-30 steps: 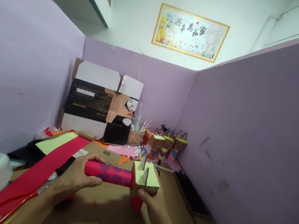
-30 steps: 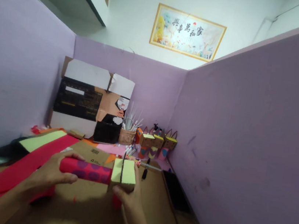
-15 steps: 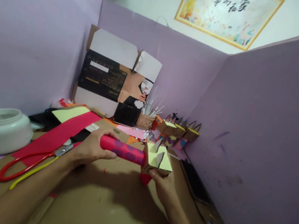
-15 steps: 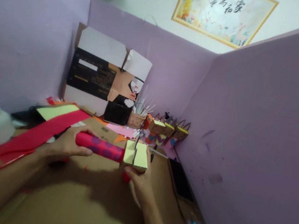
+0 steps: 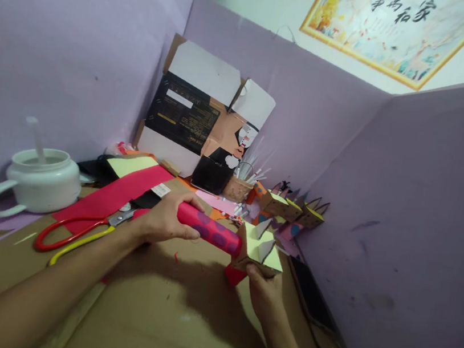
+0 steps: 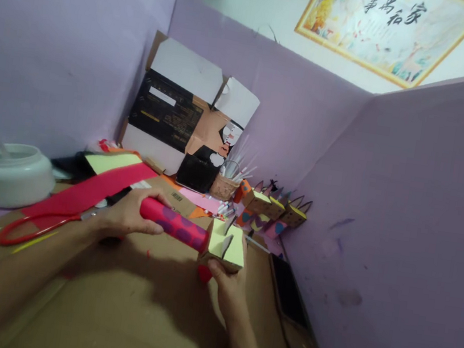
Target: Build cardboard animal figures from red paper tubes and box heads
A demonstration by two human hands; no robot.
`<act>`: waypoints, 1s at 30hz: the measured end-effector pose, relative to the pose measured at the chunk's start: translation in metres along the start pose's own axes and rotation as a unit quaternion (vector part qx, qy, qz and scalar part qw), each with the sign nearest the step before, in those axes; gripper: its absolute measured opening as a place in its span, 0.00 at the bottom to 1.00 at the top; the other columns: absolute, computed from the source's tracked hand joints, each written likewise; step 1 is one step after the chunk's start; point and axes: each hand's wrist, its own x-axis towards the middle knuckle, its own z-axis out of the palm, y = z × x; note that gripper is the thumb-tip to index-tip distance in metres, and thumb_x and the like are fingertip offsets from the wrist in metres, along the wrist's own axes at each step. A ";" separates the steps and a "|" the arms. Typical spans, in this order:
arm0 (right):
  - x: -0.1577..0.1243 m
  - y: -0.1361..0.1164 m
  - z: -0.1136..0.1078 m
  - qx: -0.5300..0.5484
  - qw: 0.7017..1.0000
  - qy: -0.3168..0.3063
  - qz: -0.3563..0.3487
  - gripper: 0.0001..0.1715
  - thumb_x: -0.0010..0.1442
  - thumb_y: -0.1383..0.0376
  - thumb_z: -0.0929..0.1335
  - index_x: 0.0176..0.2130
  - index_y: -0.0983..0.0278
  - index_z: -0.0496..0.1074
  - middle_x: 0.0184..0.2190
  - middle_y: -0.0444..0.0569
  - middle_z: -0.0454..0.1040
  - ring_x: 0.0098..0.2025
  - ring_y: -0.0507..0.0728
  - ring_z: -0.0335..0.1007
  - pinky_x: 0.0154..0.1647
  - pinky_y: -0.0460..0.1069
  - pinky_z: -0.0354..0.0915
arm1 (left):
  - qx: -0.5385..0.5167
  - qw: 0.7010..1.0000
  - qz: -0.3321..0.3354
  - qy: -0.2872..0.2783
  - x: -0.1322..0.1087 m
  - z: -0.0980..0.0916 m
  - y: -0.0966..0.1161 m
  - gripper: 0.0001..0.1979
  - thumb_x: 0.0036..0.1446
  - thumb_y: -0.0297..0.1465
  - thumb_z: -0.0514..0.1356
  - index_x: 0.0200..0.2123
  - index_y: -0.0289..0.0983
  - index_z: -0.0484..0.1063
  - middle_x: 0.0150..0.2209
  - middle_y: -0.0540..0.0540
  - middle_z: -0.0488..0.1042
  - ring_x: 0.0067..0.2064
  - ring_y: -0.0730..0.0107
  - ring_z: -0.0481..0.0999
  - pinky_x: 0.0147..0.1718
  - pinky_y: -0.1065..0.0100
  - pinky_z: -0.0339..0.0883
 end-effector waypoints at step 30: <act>0.005 -0.012 -0.010 -0.020 0.993 0.062 -0.094 0.48 0.39 0.59 0.76 0.58 0.61 0.61 0.54 0.55 0.68 0.53 0.68 0.65 0.50 0.59 0.63 | 0.195 0.956 0.218 0.018 -0.007 -0.012 0.005 0.32 0.41 0.37 0.68 0.51 0.36 0.67 0.53 0.38 0.69 0.54 0.53 0.67 0.53 0.54 0.62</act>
